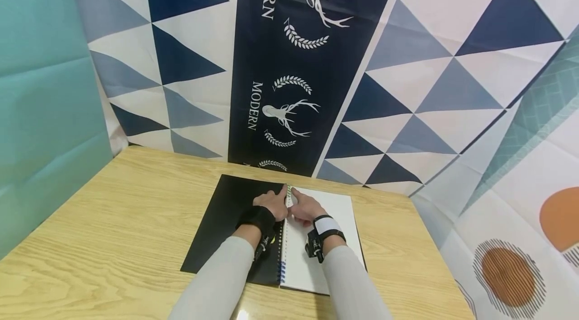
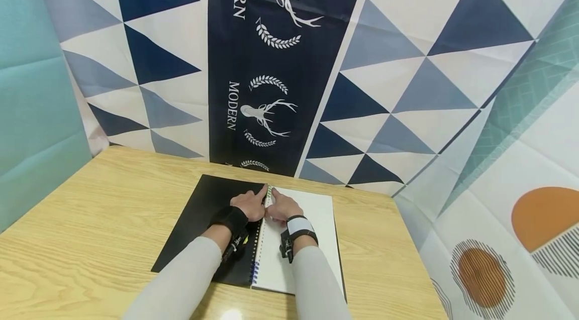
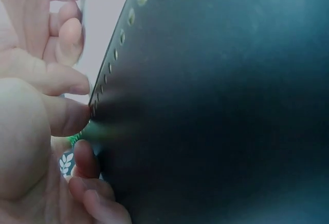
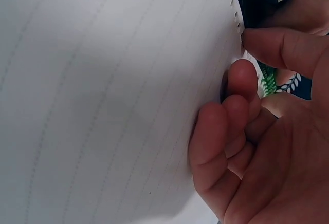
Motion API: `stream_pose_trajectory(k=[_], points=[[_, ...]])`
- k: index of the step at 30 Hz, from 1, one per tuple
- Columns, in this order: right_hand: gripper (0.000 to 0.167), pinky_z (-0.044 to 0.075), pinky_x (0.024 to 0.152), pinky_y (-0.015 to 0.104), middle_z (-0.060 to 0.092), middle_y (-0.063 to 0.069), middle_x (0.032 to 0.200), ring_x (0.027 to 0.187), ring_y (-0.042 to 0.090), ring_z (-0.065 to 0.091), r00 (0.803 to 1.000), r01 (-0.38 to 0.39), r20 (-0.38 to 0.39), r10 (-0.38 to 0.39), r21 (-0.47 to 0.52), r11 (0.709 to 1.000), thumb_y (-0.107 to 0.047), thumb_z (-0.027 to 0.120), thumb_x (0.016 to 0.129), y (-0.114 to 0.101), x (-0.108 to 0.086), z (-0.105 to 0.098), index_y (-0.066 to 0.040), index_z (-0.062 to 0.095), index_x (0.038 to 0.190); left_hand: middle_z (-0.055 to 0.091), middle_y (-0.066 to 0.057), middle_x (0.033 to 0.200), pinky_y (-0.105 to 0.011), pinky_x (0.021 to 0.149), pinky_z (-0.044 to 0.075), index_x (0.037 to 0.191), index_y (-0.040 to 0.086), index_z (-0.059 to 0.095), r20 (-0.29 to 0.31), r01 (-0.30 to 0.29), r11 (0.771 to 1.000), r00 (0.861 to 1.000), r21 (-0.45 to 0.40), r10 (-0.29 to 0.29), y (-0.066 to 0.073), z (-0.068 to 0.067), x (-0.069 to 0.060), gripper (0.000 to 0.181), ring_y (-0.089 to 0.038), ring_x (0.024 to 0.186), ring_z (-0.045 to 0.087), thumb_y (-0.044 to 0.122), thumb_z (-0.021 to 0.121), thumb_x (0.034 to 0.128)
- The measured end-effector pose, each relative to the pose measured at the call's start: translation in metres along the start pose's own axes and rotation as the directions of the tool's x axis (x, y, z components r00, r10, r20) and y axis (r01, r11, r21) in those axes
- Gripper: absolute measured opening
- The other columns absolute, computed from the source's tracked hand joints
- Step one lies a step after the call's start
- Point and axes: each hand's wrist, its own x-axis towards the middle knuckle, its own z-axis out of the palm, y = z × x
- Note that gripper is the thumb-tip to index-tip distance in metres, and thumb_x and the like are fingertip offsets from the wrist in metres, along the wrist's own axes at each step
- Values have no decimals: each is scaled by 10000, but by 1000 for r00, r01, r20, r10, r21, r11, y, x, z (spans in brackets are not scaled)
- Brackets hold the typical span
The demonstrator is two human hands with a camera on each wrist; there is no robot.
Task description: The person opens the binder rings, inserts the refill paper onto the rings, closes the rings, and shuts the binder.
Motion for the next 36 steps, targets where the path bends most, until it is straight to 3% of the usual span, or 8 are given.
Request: stream_pose_trajectory(k=[9,23,29,36], points=[[783,394,447,277,492,-16,570,483,149,439,1000,-8,3,8,-4,1000,-225,612,920,-1,-2,1,-331,261,1612,614,-163,1315,-418,714,474,1629,313,205,2,-3,1000,1000,13,3,0,-1,0,797,-289,817,566,448,609,955],[768,378,444,272,474,-16,563,475,147,421,1000,7,14,-7,9,1000,-222,613,931,-1,-2,0,-349,268,1607,620,-179,1330,-435,743,487,1620,316,239,-3,-7,1000,1000,1,7,-1,-6,-4,744,-300,831,573,400,581,965],[775,395,447,281,487,-12,576,490,151,439,1000,-10,17,10,1,1000,-220,612,925,-4,-1,-1,-352,267,1607,685,-151,1030,-384,634,412,1615,329,250,9,4,1000,1000,-14,-3,-3,-6,0,734,-269,681,550,396,584,965],[789,418,455,293,528,19,605,513,158,469,998,-45,33,45,-9,999,-270,642,922,-6,0,-4,-347,262,1609,642,-116,825,-370,599,381,1616,323,254,6,-7,1000,1000,-15,8,-3,-6,-1,717,-252,619,508,374,565,972]])
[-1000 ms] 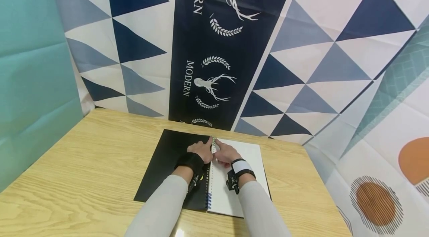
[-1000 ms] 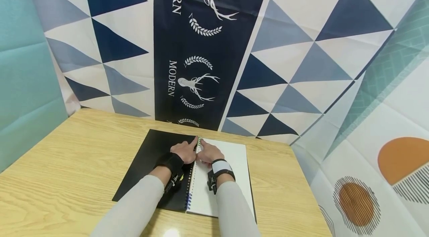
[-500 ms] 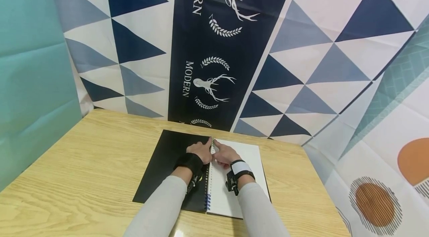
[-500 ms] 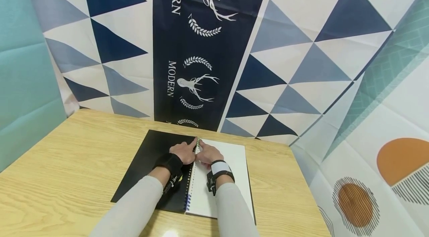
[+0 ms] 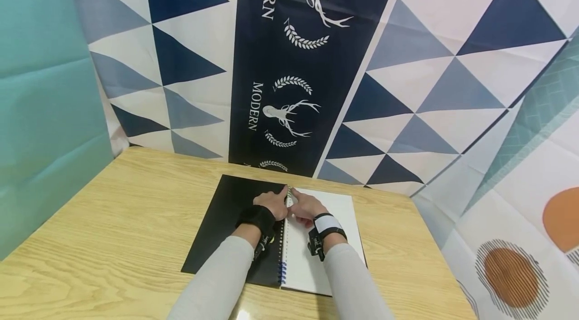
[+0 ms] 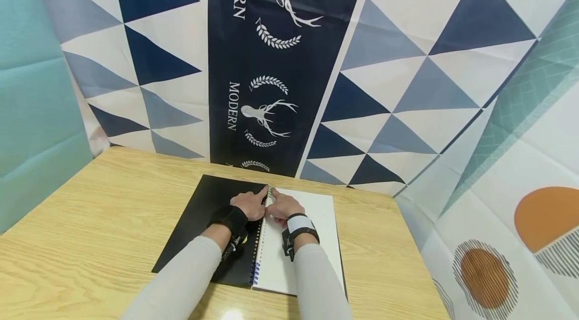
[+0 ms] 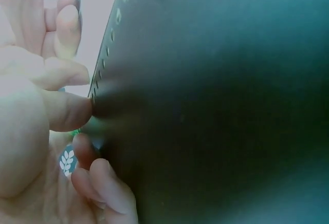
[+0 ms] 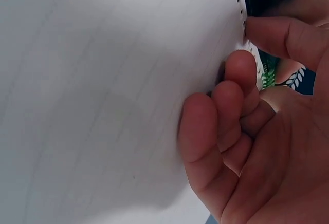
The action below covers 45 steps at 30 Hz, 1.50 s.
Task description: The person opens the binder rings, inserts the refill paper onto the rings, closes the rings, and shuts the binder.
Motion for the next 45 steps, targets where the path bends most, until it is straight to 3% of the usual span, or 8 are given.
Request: stream_pose_trajectory(k=[5,13,25,28,31,35,41,45], points=[[800,432,462,298,548,30,618,529,162,492,1000,-16,11,16,-5,1000,-299,666,916,1,-2,-4,-361,264,1606,618,-101,752,-370,611,381,1611,327,270,-2,-8,1000,1000,-6,8,3,0,-2,703,-260,621,521,375,565,975],[802,438,478,298,553,38,635,550,167,502,1000,-19,14,19,15,1000,-323,687,915,3,-4,-7,-381,272,1599,725,-150,1083,-412,720,460,1608,327,278,4,-13,1000,1000,-9,13,5,-3,-4,741,-293,754,589,460,606,956],[814,408,473,295,574,63,692,527,167,460,1000,4,-3,-4,-13,1000,-303,668,917,5,-4,-2,-365,248,1611,674,-148,1223,-416,750,510,1620,265,255,-20,-23,999,1000,31,24,7,2,-8,760,-287,845,623,444,604,969],[796,502,610,368,701,153,1039,710,237,597,997,64,-33,-65,-35,997,-294,648,930,8,-5,3,-330,248,1617,576,-170,1387,-455,834,534,1620,187,258,-35,-40,999,999,36,41,6,4,-12,747,-300,942,625,416,586,989],[773,527,924,511,558,220,1463,1151,389,638,988,140,-65,-142,-35,990,-268,626,938,11,-8,11,-265,262,1619,516,-192,1428,-490,899,528,1604,131,295,-52,-68,998,996,16,68,2,7,-19,694,-330,1036,622,365,563,1009],[773,382,1140,584,431,216,1575,1437,443,437,972,213,-102,-214,-13,977,-248,660,927,18,-12,22,-181,300,1608,477,-207,1425,-530,944,506,1573,131,371,-63,-93,995,994,-20,92,-4,10,-33,651,-372,1198,537,384,573,1009],[756,487,908,504,571,243,1270,1144,384,536,953,263,-121,-279,-132,956,-302,769,875,19,-27,32,-158,443,1542,447,-215,1374,-525,836,506,1543,216,441,-43,-7,997,999,-74,4,-24,0,-70,616,-382,1170,423,381,638,983],[730,390,709,396,476,147,1062,947,279,406,946,264,-133,-297,-217,940,-336,812,839,18,-46,34,-178,521,1490,481,-193,1285,-521,804,483,1515,219,482,-49,10,991,999,-133,-17,-40,-9,-87,634,-355,1083,432,333,715,937]])
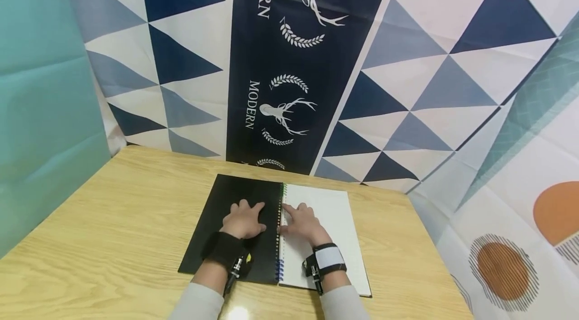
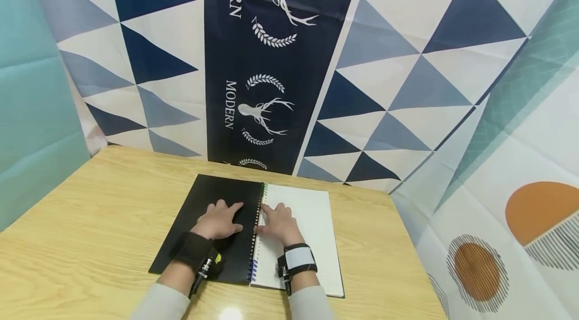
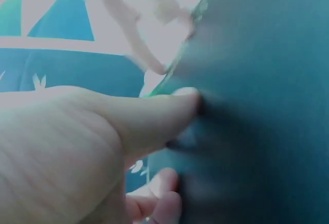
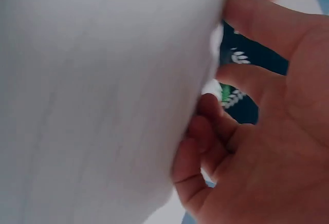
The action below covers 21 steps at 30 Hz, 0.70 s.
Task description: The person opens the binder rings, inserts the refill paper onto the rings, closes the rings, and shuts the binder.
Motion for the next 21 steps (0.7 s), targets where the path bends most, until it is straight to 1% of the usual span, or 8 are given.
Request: stream_pose_trajectory(k=[4,6,9,11,14,17,19,21], points=[[719,390,724,417,451,103,1052,950,260,383,1000,26,3,-25,-23,999,-302,858,784,-4,-19,-2,-185,582,1437,496,-185,1254,-522,802,471,1502,197,495,3,-19,999,1000,-45,20,-11,-4,-8,665,-335,1055,435,302,759,901],[727,408,754,456,465,95,1091,976,264,393,999,38,10,-38,-53,998,-319,869,765,-7,-25,-4,-207,593,1429,495,-197,1271,-556,834,472,1501,194,496,0,-6,999,1000,-46,6,-15,-7,-10,682,-348,1074,441,299,775,887],[774,440,868,573,497,117,1282,1119,313,439,999,26,41,-21,-125,992,-410,855,765,-11,-32,-5,-266,554,1464,477,-237,1312,-638,906,450,1501,178,490,-31,45,999,998,-21,-45,-21,-13,-13,723,-400,1134,448,329,797,865],[822,423,950,674,453,139,1470,1292,384,432,997,6,82,7,-161,987,-484,833,768,-10,-37,-8,-301,504,1499,447,-270,1348,-701,953,408,1499,154,481,-59,102,995,993,8,-101,-25,-18,-16,746,-459,1208,432,370,800,860],[908,306,1051,785,265,180,1661,1497,503,254,984,-48,161,72,-147,988,-535,813,767,-4,-45,-14,-312,416,1552,415,-298,1357,-716,937,399,1475,88,477,-102,187,982,978,39,-182,-32,-25,-21,767,-507,1261,394,418,791,858],[995,262,1077,793,177,234,1681,1510,580,148,970,-115,197,139,-130,985,-520,843,735,4,-50,-22,-267,377,1576,403,-321,1341,-700,895,423,1435,18,474,-124,258,966,959,14,-254,-40,-33,-23,742,-526,1260,377,426,757,884],[1047,260,1085,786,173,260,1674,1490,616,148,964,-155,197,181,-137,978,-503,870,704,9,-52,-26,-241,365,1583,391,-343,1337,-695,888,440,1429,-22,454,-125,279,960,952,-31,-280,-44,-39,-23,730,-539,1246,374,423,718,914],[1090,287,1072,781,184,287,1661,1464,648,172,961,-168,192,197,-160,973,-497,891,678,11,-53,-28,-219,357,1586,370,-369,1343,-691,901,447,1440,-62,423,-118,281,956,950,-81,-289,-50,-44,-23,728,-561,1245,367,415,669,948]])
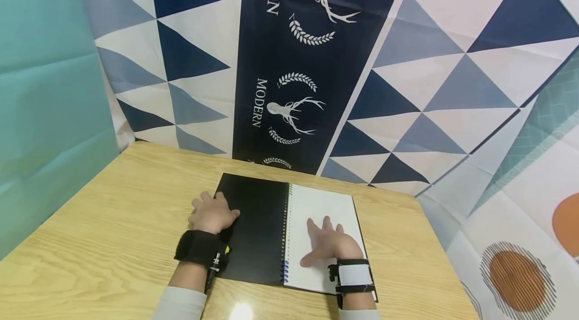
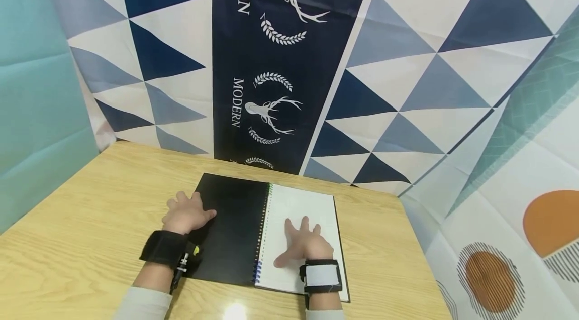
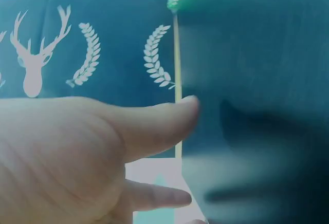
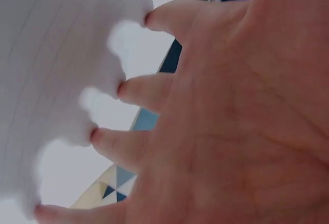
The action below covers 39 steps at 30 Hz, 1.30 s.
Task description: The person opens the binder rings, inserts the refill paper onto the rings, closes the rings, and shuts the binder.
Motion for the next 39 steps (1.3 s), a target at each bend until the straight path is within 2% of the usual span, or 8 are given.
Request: stream_pose_trajectory(k=[10,14,19,23,26,32,36,39], points=[[1134,283,1034,821,164,262,1675,1489,617,154,999,30,26,-30,-1,1000,-470,937,615,-14,0,3,-288,366,1577,395,-435,1355,-637,958,466,1448,-153,368,15,-89,993,996,-81,90,-23,-11,14,732,-552,1125,521,405,550,1011],[1130,292,1014,831,157,253,1679,1493,614,147,999,18,29,-17,-12,1000,-479,932,617,-20,-2,4,-307,362,1577,480,-400,1397,-602,982,480,1439,-145,401,66,-124,986,989,-114,132,-30,-17,16,691,-511,1180,570,393,527,1024],[1117,297,1012,830,153,253,1680,1494,615,143,999,23,26,-23,-13,1000,-483,924,629,-20,-2,3,-311,361,1577,439,-372,1486,-612,1074,420,1498,-146,317,221,-160,974,956,-158,193,-38,-36,5,727,-518,1334,494,314,590,1005],[1106,287,1016,832,152,257,1679,1490,624,138,999,33,20,-33,-8,999,-488,918,636,-20,-2,4,-306,364,1577,588,-305,1335,-490,886,516,1542,-83,260,289,-218,957,919,-190,267,-42,-53,-4,737,-352,1019,649,126,654,954],[1077,281,1015,835,151,260,1678,1483,633,139,999,44,18,-43,-13,999,-492,903,661,-19,-2,5,-310,365,1576,642,-228,1189,-396,718,479,1558,-31,242,256,-285,928,904,-240,343,-42,-64,-9,732,-248,842,606,29,633,943],[950,266,1049,819,160,226,1688,1518,574,133,995,94,18,-94,7,996,-512,853,731,-23,-2,5,-352,405,1553,587,-129,995,-341,695,436,1544,3,262,74,-444,846,872,-295,484,-34,-80,-15,638,-194,733,535,67,584,998],[869,294,1078,777,190,199,1688,1540,501,174,987,156,23,-157,12,988,-488,842,757,-29,-2,5,-353,456,1524,627,-134,1098,-334,683,483,1570,76,255,-6,-490,789,851,-370,525,-23,-87,-22,614,-185,741,567,211,550,1049],[765,335,1085,736,254,218,1664,1516,491,259,974,229,1,-229,32,973,-454,808,816,-28,-1,1,-294,505,1500,618,-166,1191,-347,675,566,1595,149,232,2,-489,727,829,-482,559,-12,-92,-31,626,-211,831,640,314,523,1066]])
